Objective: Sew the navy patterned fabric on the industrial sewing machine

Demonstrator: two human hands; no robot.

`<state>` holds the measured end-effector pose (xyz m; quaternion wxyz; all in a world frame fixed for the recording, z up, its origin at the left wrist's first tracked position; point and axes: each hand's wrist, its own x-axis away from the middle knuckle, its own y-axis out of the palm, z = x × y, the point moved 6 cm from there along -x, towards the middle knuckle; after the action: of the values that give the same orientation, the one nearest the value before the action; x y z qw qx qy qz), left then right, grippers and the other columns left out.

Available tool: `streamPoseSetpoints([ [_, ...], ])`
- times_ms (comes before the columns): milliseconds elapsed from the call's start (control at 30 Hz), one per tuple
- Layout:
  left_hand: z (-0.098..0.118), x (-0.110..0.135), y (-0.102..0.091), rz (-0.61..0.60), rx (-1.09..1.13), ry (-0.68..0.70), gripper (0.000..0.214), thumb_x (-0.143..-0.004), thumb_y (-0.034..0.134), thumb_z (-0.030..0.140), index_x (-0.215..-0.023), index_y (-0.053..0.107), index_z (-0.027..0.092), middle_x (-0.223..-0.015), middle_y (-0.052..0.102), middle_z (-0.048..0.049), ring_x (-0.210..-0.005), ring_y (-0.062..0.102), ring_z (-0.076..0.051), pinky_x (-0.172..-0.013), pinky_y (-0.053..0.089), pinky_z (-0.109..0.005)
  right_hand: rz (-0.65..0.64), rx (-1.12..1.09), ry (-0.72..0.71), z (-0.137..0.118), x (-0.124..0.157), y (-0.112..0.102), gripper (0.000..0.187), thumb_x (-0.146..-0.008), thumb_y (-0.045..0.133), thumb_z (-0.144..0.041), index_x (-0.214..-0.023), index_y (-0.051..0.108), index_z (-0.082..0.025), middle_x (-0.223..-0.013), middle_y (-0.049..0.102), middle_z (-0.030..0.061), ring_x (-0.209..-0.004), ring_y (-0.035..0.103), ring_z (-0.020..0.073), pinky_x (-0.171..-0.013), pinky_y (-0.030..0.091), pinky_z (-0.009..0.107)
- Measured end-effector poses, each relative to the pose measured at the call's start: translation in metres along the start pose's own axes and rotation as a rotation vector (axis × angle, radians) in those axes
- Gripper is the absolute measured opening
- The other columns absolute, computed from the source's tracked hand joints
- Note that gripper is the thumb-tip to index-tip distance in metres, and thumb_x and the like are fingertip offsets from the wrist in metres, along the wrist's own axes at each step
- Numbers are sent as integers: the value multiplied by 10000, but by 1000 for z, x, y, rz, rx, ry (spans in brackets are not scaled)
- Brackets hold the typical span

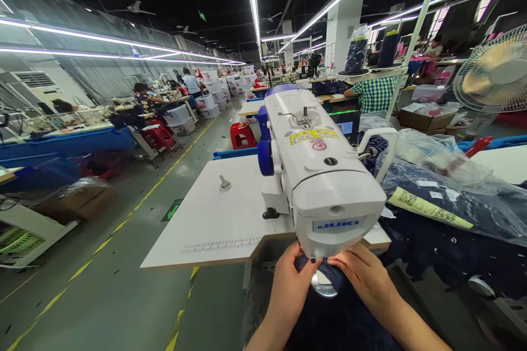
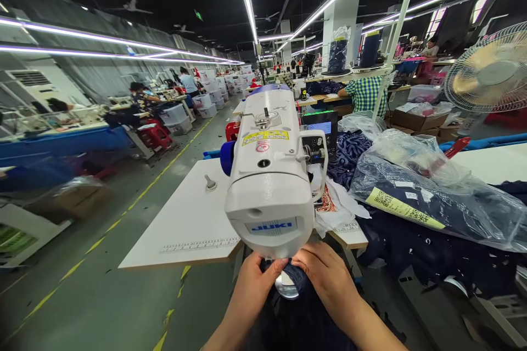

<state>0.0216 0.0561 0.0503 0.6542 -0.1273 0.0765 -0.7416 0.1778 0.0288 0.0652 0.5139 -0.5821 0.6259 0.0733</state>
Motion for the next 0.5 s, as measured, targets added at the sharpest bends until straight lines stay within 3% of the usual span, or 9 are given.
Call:
streamPoseSetpoints([
  [200, -1, -2, 1, -8, 4, 4, 186, -759, 632, 323, -847, 695, 172, -851, 728, -36, -830, 622, -223, -719, 434, -269, -105, -34, 53, 15, 7, 9, 165, -920, 523, -178, -970, 662, -250, -900, 671, 36, -860, 633, 185, -775, 517, 295],
  [333, 1, -5, 2, -47, 30, 6, 174, -748, 641, 288, -871, 693, 176, -900, 727, -42, -879, 621, -231, -760, 430, -278, -202, -109, 331, 28, 2, 13, 169, -904, 521, -233, -896, 688, -258, -980, 662, 56, -936, 618, 230, -809, 517, 329],
  [400, 2, -6, 3, -61, 47, 9, 175, -742, 643, 270, -881, 688, 174, -888, 723, -42, -893, 619, -235, -777, 429, -285, -252, -191, 503, 34, -1, 15, 148, -872, 569, -276, -973, 673, -247, -1034, 661, 66, -968, 612, 252, -822, 518, 350],
  [500, 3, -7, 3, -40, 47, -10, 160, -749, 627, 258, -872, 687, 175, -868, 718, -38, -878, 617, -230, -766, 434, -285, -302, -378, 662, 38, -7, 18, 327, -845, 609, -326, -1155, 593, -224, -1089, 663, 74, -976, 617, 260, -837, 514, 371],
])
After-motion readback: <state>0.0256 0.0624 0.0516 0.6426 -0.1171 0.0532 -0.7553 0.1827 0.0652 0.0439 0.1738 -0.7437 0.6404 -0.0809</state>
